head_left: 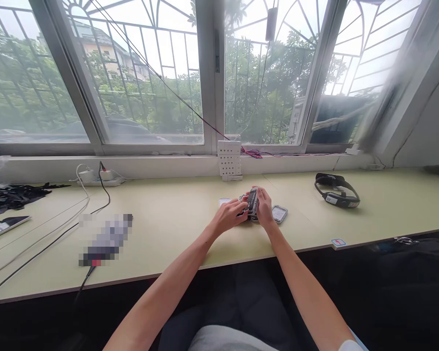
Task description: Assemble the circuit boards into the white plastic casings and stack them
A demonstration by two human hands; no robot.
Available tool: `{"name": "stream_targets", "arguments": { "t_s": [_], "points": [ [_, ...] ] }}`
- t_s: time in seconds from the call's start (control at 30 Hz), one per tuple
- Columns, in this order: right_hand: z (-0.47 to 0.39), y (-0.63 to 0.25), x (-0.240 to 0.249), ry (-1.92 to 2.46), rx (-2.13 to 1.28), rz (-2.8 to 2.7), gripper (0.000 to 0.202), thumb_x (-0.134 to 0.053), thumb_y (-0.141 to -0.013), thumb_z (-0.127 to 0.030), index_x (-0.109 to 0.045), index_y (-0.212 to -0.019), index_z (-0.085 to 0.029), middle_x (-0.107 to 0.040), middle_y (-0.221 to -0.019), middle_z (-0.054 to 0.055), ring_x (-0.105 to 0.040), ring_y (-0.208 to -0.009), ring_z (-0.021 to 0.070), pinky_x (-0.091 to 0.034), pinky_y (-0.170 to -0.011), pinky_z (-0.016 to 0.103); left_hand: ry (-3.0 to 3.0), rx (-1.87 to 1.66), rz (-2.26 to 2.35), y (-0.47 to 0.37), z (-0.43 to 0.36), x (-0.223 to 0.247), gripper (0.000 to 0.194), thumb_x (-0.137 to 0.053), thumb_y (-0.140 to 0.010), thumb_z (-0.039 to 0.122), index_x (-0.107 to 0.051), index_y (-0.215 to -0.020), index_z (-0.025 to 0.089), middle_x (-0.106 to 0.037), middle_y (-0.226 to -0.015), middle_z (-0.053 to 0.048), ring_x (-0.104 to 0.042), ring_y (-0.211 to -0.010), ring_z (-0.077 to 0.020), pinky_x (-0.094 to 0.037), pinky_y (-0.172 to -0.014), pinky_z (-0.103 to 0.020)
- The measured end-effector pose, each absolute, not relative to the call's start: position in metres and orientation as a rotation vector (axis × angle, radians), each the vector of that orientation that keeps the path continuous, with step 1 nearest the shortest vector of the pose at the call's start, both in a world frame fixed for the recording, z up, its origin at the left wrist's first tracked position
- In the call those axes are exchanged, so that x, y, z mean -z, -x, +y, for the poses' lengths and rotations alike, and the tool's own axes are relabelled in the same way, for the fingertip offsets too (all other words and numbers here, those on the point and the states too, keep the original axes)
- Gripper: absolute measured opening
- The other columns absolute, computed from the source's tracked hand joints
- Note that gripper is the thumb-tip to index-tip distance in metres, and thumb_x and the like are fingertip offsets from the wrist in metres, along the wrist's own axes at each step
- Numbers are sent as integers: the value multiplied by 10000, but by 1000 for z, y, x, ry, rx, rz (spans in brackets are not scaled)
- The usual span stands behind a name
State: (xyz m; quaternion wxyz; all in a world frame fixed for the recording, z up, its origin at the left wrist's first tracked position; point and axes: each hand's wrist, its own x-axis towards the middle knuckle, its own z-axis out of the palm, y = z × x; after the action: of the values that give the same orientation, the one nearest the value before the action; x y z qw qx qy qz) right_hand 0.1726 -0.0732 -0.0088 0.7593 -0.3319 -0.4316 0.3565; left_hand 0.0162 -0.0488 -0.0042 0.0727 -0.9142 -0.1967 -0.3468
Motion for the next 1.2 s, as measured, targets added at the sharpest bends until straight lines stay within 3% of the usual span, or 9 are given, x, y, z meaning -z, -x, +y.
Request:
{"name": "stream_targets", "arguments": {
  "t_s": [0.4,0.57,0.77,0.87,1.2],
  "points": [
    [-75,-175,10,778,-769,-919,469,-629,-817,-625,-563,-1048,-223,-710,-893,35,-695,-698,175,-521,-536,252,2778,1355,-721,-14,-44,8,354,-397,-963,228,-584,-1264,228,-727,-800,-4,-604,-581,-100,-473,-631,-205],
    [-79,-173,8,759,-767,-965,445,-661,-809,-600,-566,-1048,-238,-683,-902,27,-699,-759,192,-563,-626,295,2766,1428,-804,-16,-47,5,335,-518,-929,279,-632,-1242,250,-754,-795,10,-663,-601,-112,-481,-622,-204],
    [-80,-171,9,836,-685,-1107,449,-676,-809,-575,-572,-1085,-236,-665,-883,27,-709,-768,207,-576,-703,336,2731,1522,-1095,-14,-41,3,260,-519,-967,378,-697,-1096,240,-759,-785,-4,-716,-694,-147,-495,-669,-218],
    [-79,-170,12,857,-622,-1207,437,-672,-822,-558,-579,-1096,-231,-661,-887,30,-710,-761,206,-576,-714,340,2787,1581,-1140,-13,-37,4,258,-517,-965,360,-663,-1140,239,-772,-881,-9,-718,-701,-147,-509,-688,-224],
    [-80,-165,12,761,-486,-1272,411,-649,-864,-523,-576,-1145,-233,-649,-952,39,-717,-783,188,-599,-766,351,2720,1586,-1098,-18,-41,5,213,-479,-979,286,-640,-1113,247,-767,-882,-11,-709,-720,-141,-505,-671,-222]
  ]
}}
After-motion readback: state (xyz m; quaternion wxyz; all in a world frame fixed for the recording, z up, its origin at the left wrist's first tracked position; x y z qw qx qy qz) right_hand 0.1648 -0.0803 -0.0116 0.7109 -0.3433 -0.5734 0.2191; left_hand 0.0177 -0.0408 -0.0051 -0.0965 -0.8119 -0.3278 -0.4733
